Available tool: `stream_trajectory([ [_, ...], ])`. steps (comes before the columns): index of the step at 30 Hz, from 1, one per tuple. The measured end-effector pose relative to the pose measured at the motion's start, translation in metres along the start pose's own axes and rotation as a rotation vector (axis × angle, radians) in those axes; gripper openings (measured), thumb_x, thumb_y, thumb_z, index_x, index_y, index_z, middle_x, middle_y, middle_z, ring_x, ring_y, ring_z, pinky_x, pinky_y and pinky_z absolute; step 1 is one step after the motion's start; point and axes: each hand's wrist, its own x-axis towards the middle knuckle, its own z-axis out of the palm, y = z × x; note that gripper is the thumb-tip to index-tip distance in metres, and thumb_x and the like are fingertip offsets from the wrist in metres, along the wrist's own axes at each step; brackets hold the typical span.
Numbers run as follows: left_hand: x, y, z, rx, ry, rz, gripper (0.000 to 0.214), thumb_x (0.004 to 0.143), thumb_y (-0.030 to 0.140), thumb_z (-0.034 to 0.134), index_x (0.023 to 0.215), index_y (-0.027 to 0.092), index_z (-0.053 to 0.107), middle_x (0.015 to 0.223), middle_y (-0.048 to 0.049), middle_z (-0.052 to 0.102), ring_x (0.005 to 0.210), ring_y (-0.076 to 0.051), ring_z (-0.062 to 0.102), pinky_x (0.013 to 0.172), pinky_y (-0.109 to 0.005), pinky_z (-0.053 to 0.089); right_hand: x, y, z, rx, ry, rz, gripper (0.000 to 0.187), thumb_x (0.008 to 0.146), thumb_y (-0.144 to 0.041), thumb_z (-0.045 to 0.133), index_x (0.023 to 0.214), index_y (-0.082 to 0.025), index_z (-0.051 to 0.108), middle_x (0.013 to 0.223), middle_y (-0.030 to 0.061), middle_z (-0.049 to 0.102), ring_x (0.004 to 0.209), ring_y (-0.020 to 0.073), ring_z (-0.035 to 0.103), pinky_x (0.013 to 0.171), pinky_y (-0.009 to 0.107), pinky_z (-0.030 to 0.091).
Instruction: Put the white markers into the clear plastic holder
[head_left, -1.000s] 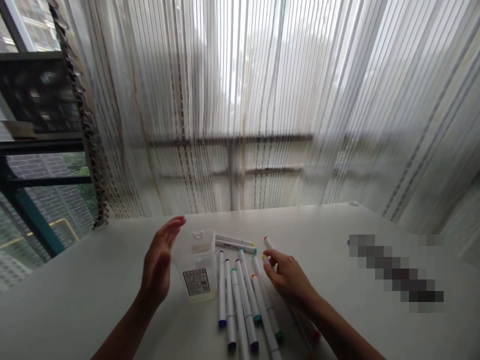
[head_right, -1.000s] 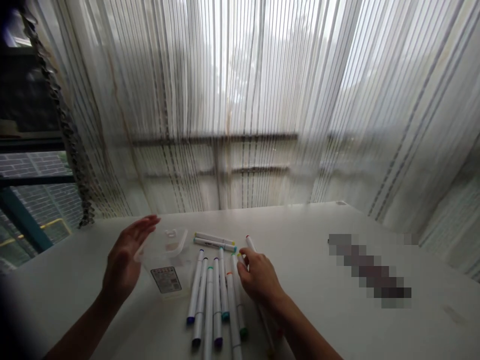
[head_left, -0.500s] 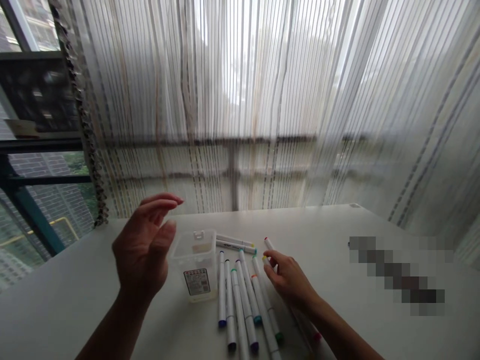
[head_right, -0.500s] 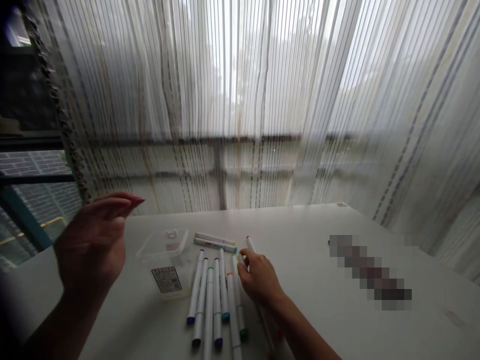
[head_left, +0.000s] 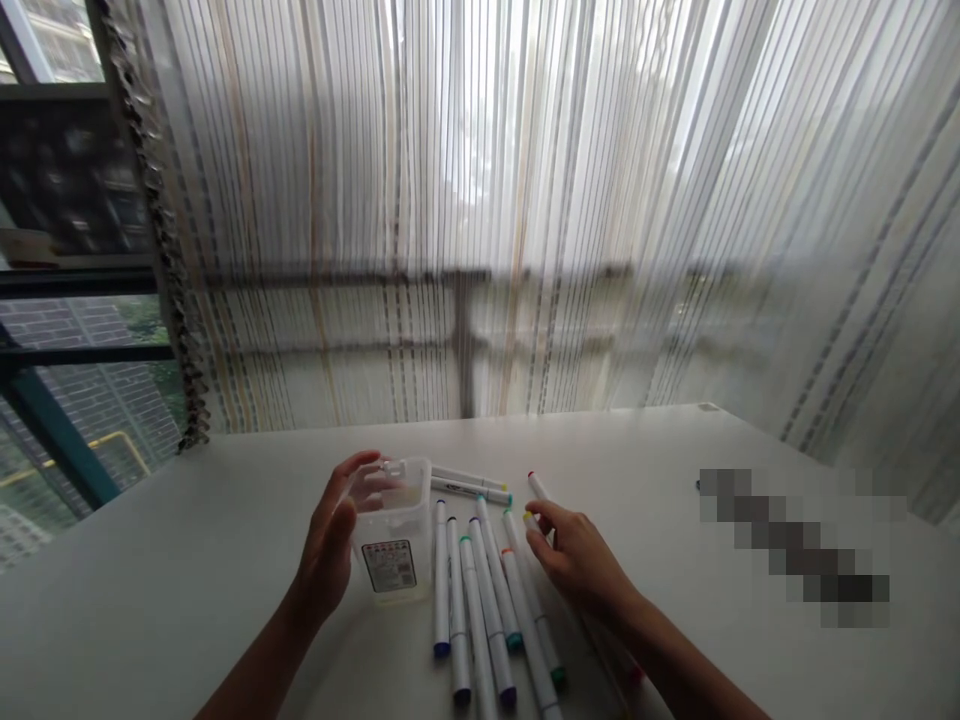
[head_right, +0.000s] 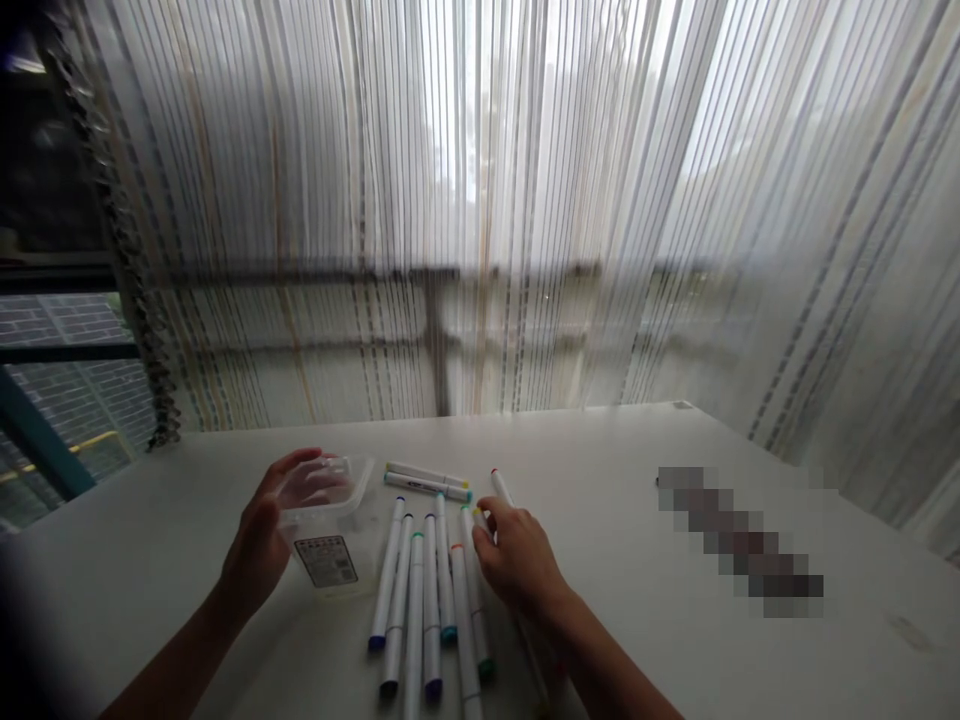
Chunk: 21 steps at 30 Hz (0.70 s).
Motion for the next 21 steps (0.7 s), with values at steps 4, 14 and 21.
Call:
stream_trajectory([
  [4,-0.001,-0.006,-0.002,-0.097,-0.015,-0.047,0.073,0.061,0.064,0.061,0.119,0.024,0.042,0.102,-0.0077,0.059,0.094,-0.029,0.058,0.074,-0.036,0.050,0.001,-0.001,0.001,0.001,-0.007,0.001,0.029,0.078,-0.022,0.044,0.101,-0.015,0.059,0.078,0.0044,0.063,0.063,0.0153,0.054,0.062,0.024,0.037],
  [14,0.000,-0.012,-0.003,-0.149,-0.026,-0.062,0.080,0.058,0.065,0.063,0.123,0.025,0.038,0.106,-0.0081,0.059,0.097,-0.029,0.056,0.078,-0.036,0.048,0.002,0.000,0.004,-0.002,-0.007,-0.015,0.027,0.077,-0.022,0.044,0.097,-0.014,0.060,0.072,0.0036,0.062,0.061,0.0152,0.053,0.060,0.025,0.036],
  [21,0.001,-0.013,-0.003,-0.124,-0.027,-0.056,0.085,0.055,0.067,0.063,0.123,0.023,0.038,0.102,-0.0099,0.062,0.097,-0.030,0.056,0.076,-0.037,0.048,0.002,-0.001,0.002,-0.006,-0.030,0.002,0.028,0.078,-0.021,0.043,0.100,-0.014,0.059,0.073,0.0038,0.062,0.062,0.0155,0.054,0.061,0.025,0.036],
])
